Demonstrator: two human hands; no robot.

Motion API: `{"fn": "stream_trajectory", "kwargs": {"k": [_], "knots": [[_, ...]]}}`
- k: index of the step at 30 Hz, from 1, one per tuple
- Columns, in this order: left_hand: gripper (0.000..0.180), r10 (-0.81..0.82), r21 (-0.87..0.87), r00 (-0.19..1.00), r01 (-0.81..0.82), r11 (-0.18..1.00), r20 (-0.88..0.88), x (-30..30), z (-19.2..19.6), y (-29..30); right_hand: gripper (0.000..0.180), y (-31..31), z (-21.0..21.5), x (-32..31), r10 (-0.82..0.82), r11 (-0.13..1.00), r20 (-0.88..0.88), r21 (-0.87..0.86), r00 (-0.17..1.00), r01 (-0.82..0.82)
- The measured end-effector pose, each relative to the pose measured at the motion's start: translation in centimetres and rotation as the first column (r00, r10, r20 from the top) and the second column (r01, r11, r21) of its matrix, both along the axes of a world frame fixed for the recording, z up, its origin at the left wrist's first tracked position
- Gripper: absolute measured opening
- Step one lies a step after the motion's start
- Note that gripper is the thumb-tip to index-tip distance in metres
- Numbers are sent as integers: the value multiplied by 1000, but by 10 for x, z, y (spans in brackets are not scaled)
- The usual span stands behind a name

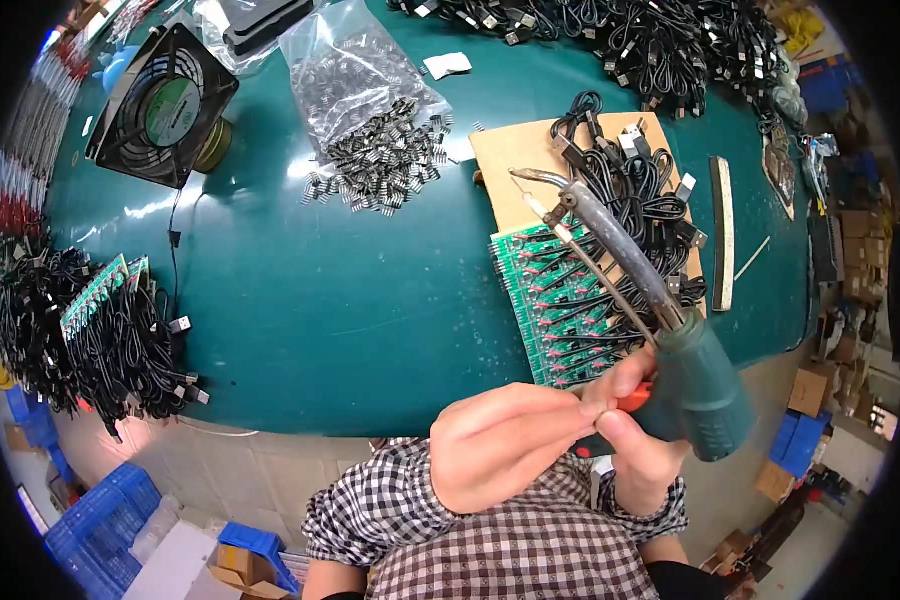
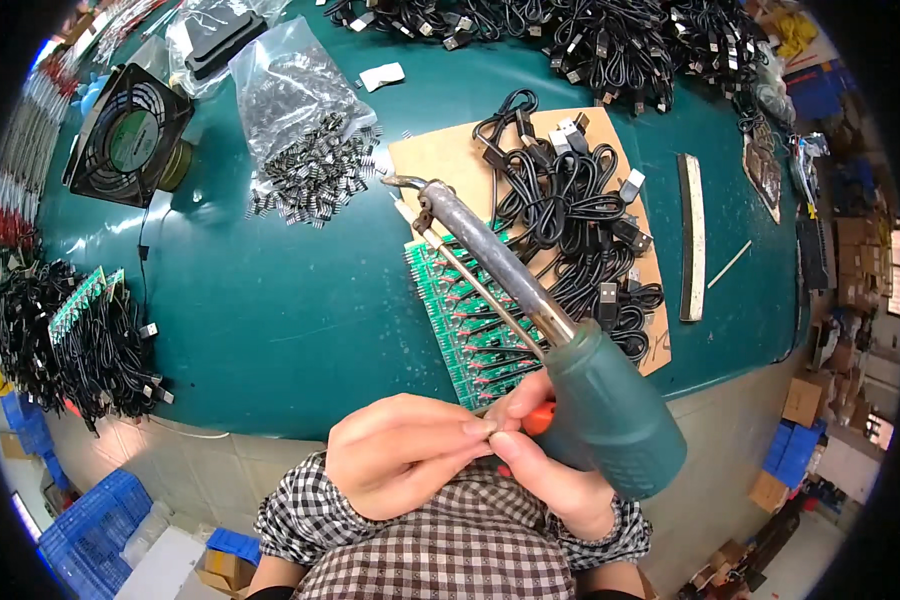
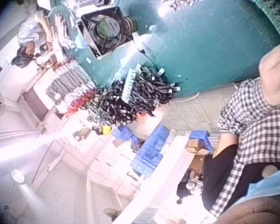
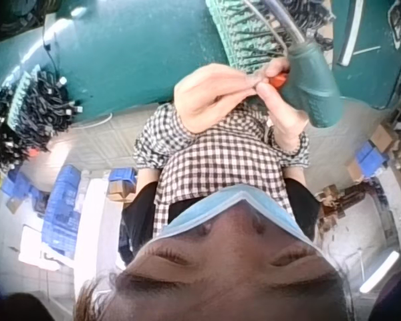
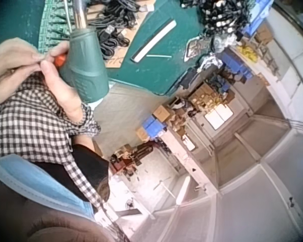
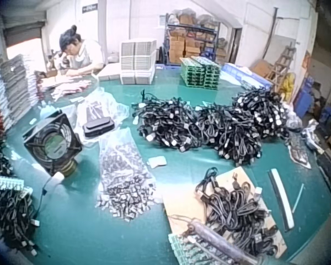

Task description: The person assembles electronic components by soldering wires onto circuit boards and applying hot glue with a hot glue gun.

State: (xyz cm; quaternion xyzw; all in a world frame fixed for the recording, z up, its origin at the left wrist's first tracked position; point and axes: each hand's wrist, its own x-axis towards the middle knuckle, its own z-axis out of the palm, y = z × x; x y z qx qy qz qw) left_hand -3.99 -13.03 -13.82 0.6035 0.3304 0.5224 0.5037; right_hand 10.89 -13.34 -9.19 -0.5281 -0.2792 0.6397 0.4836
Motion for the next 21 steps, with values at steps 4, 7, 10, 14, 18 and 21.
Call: {"fn": "stream_trajectory", "kwargs": {"k": [4,7,10,14,18,21], "knots": [[21,-56,-340,996,78,937,73,-2,16,-1,32,-3,-1,0,-8,1000,81,3,997,8],[17,-5,-521,967,142,842,255,-1,15,-9,32,-4,-8,0,3,996,134,83,991,-14],[16,-6,-579,965,161,799,261,-3,19,-12,28,-7,-9,0,26,991,200,124,979,-52],[13,-52,-552,981,148,821,186,-5,19,-12,24,-6,-7,0,77,987,266,115,961,-111],[12,-36,-605,977,159,780,210,-4,19,-13,24,-6,-8,1,96,986,288,105,953,-131],[13,-34,-604,973,170,778,230,-4,17,-14,24,-8,-10,1,101,988,290,80,952,-129]]}}
